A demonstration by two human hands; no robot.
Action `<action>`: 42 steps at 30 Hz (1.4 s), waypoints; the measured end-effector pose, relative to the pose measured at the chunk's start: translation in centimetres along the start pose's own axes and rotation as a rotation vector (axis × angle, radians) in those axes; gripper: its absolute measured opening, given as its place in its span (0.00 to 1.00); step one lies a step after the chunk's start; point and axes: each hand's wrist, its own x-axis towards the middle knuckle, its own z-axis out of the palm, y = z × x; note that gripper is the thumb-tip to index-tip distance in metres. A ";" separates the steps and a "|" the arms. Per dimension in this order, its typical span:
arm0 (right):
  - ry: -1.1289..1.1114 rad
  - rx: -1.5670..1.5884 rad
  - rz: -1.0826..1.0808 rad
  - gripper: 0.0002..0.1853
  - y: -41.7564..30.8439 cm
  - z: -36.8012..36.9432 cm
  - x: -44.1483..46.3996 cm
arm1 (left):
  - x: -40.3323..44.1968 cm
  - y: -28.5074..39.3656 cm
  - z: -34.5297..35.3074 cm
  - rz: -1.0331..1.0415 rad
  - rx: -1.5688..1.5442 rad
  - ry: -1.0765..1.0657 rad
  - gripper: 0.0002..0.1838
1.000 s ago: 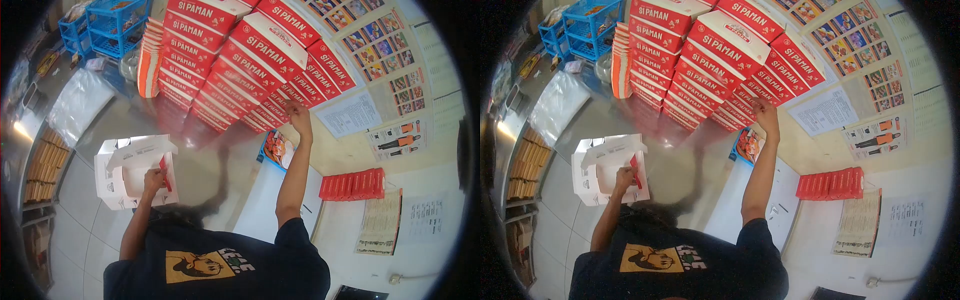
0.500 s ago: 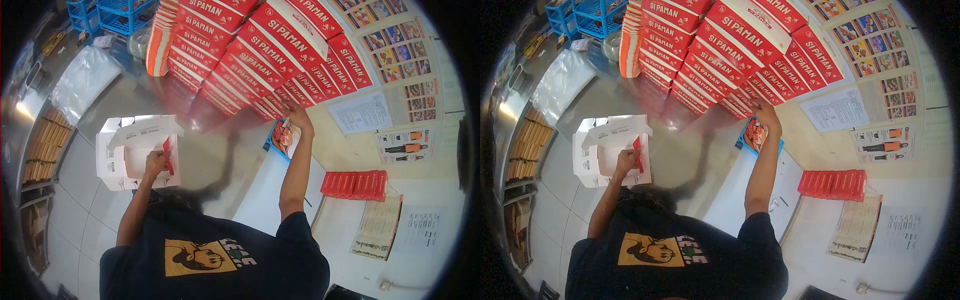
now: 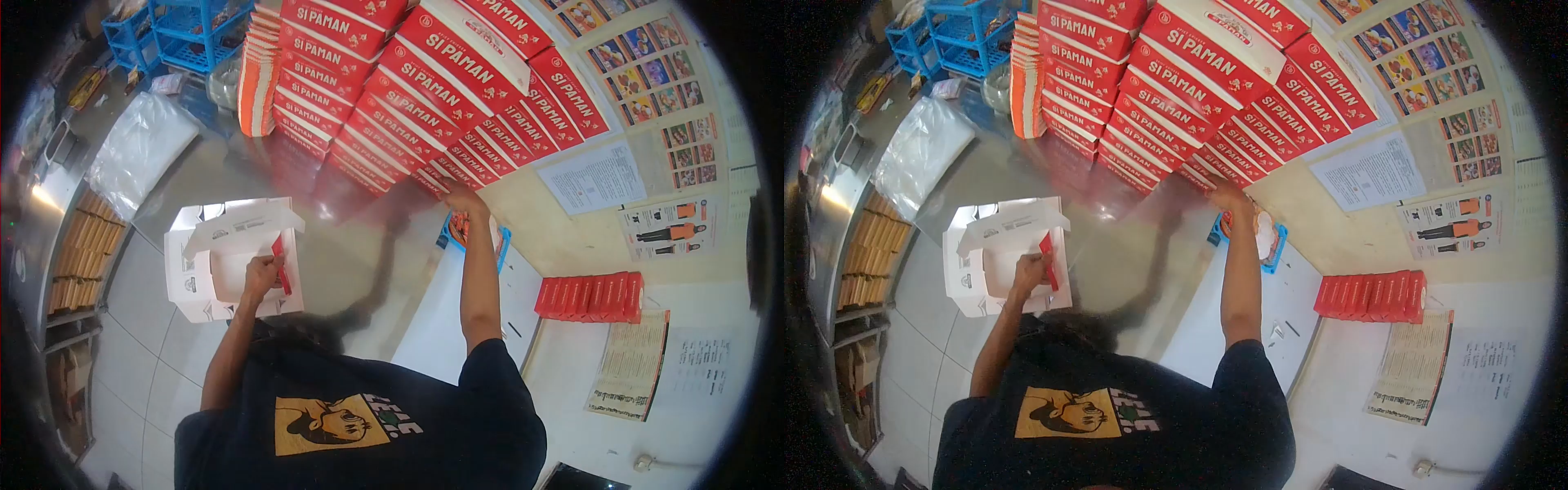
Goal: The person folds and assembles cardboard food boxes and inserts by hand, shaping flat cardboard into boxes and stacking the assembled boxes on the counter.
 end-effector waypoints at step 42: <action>-0.126 0.529 -0.285 0.12 -20.6 32.6 -11.8 | -3.8 -0.1 1.0 0.496 0.305 0.068 0.08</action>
